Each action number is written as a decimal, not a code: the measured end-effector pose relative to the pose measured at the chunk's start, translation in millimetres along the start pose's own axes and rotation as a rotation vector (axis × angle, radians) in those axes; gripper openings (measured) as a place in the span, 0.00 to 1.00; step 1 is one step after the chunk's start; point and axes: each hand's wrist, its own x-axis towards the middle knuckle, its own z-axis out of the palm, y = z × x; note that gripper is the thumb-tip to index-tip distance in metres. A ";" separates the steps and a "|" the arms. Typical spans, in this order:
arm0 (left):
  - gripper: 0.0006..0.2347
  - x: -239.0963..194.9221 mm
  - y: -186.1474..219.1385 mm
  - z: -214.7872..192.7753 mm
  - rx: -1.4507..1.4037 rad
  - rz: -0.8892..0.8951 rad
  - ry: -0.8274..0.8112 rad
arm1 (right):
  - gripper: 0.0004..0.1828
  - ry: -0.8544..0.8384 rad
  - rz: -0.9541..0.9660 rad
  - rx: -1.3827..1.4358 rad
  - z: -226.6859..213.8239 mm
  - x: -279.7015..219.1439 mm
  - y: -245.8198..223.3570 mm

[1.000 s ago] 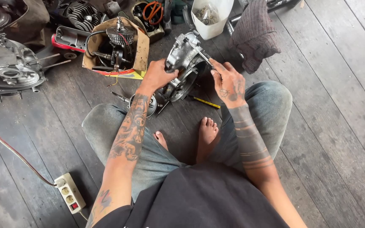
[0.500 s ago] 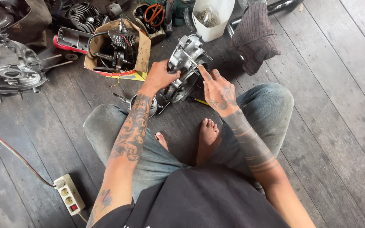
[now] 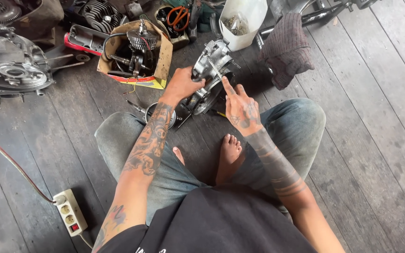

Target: Cleaning a motorcycle engine casing using a brush and a small tool to remove debris and grime.

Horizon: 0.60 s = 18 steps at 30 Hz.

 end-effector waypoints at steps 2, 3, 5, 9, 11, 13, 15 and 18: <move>0.13 0.2 -3.4 0.3 -0.006 0.015 0.015 | 0.34 0.016 0.033 0.003 -3.1 3.7 -1.4; 0.13 1.5 -2.5 0.5 -0.005 0.012 0.015 | 0.34 0.014 0.032 0.004 -1.6 5.7 1.5; 0.15 -0.3 -2.0 0.3 0.006 0.030 0.014 | 0.33 -0.006 -0.008 0.047 2.5 7.6 5.5; 0.16 0.3 2.5 -3.4 0.002 0.058 0.019 | 0.30 -0.099 -0.029 0.216 7.4 2.2 12.9; 0.16 -1.3 -0.1 1.4 0.025 -0.022 0.002 | 0.30 -0.176 0.001 0.153 10.6 -12.1 12.8; 0.15 0.6 -4.2 3.5 0.032 -0.038 0.010 | 0.30 -0.192 -0.002 0.133 8.0 -11.6 9.6; 0.14 -0.7 -5.5 5.1 0.040 -0.053 0.011 | 0.29 -0.209 0.003 0.114 4.4 -11.9 5.0; 0.14 -0.6 -0.8 3.2 0.041 -0.077 0.004 | 0.29 -0.218 -0.019 0.140 -2.7 -5.2 -1.2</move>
